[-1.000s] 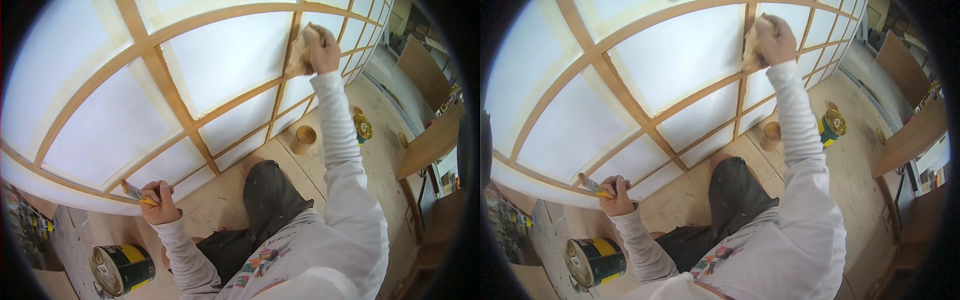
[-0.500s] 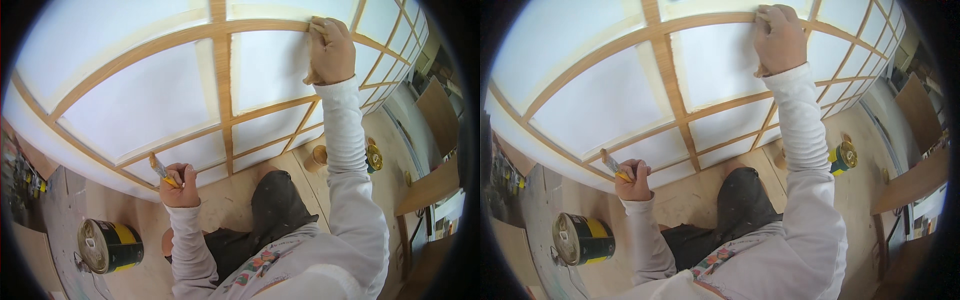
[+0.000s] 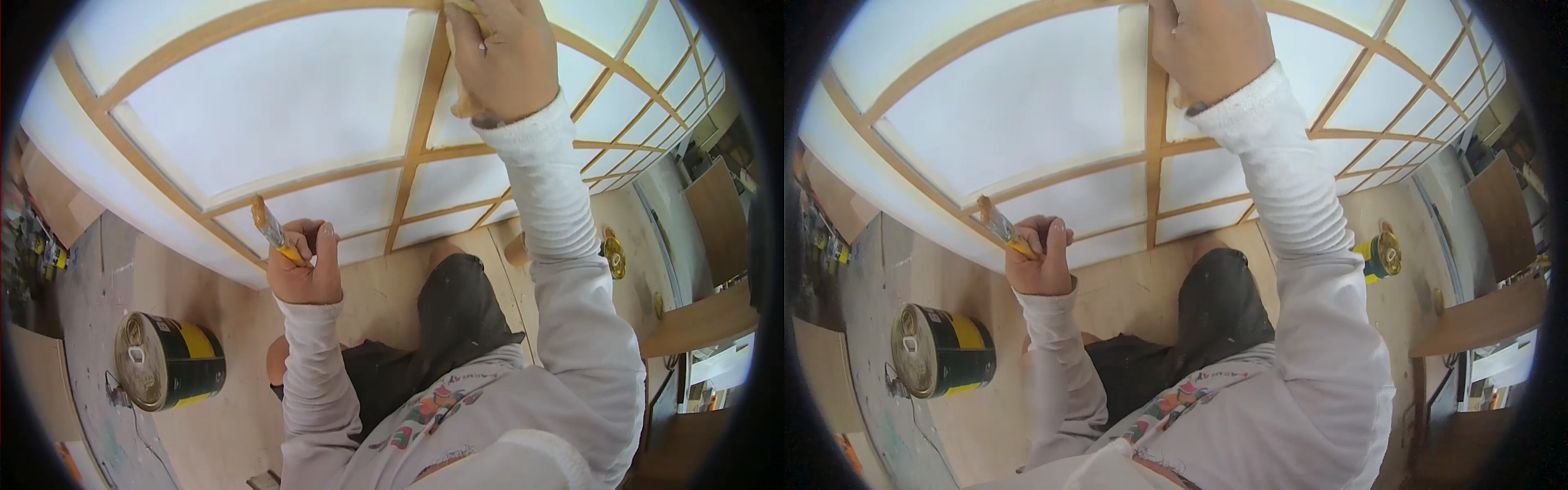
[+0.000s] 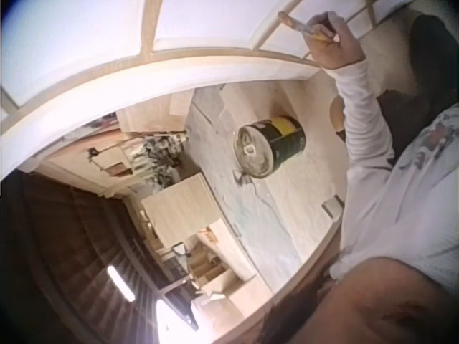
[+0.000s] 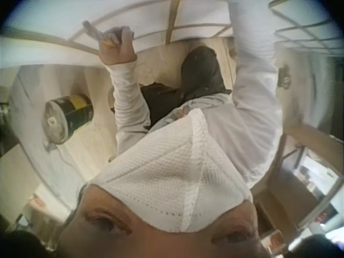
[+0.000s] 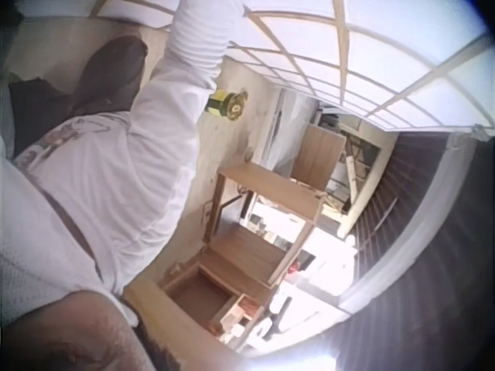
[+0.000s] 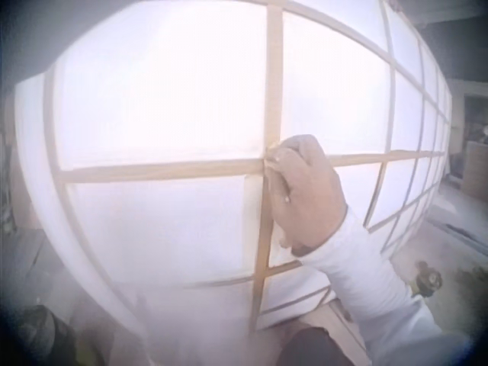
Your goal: The user is staining a wood frame with a brush and a rag.
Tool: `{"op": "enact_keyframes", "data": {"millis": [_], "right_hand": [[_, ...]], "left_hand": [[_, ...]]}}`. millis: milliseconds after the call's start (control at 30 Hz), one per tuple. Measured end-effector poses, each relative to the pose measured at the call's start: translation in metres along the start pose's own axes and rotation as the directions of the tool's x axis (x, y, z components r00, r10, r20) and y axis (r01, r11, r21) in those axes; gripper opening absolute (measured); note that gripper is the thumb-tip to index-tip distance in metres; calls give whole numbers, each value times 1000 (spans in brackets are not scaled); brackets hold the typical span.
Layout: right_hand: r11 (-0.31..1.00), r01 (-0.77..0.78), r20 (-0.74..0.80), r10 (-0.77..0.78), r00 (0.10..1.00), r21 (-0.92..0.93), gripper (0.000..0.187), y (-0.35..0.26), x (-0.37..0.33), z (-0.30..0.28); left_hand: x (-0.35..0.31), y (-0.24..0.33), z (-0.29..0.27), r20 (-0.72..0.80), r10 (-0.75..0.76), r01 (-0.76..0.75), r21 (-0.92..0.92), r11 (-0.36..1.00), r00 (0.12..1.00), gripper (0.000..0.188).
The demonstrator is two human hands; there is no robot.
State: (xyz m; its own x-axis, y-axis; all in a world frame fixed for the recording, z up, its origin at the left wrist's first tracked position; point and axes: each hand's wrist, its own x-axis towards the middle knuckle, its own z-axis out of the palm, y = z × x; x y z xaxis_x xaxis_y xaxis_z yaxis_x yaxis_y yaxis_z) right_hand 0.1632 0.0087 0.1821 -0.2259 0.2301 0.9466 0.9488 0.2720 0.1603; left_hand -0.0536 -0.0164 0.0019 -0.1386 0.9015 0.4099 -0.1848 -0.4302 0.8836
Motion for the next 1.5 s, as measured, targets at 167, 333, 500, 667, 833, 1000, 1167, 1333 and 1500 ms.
{"op": "enact_keyframes", "data": {"millis": [167,333,500,667,833,1000,1167,1333,1500], "right_hand": [[997,-64,192,56,980,39,9,-19,-65,19],[842,-493,552,309,775,219,11,-23,-151,15],[775,-629,516,514,685,64,21,28,-221,-37],[432,-898,132,898,420,-87,30,96,-311,-136],[48,-845,-76,992,105,-532,35,187,-431,-272],[-59,-824,-142,990,26,-564,35,328,-534,-366],[-331,-745,-271,940,-207,-580,36,423,-614,-381],[-274,-324,-229,958,-172,-905,40,453,-632,-348],[-376,-520,-39,836,-547,-767,42,467,-610,-359]], "left_hand": [[0,3,-5,-10,-19,19,-15,1000,1000,28],[-5,1,13,89,-69,71,-12,997,994,29],[-29,-9,58,298,-151,170,-39,985,942,32],[-55,-25,93,527,-94,47,103,994,845,33],[-84,-39,124,622,-79,-18,148,989,779,32],[-105,-54,173,600,-204,12,308,951,774,34],[-139,-72,219,631,-312,48,399,916,711,34],[-160,-74,229,639,-380,11,503,864,669,33],[-158,-65,225,604,-373,-94,600,794,704,33]]}}
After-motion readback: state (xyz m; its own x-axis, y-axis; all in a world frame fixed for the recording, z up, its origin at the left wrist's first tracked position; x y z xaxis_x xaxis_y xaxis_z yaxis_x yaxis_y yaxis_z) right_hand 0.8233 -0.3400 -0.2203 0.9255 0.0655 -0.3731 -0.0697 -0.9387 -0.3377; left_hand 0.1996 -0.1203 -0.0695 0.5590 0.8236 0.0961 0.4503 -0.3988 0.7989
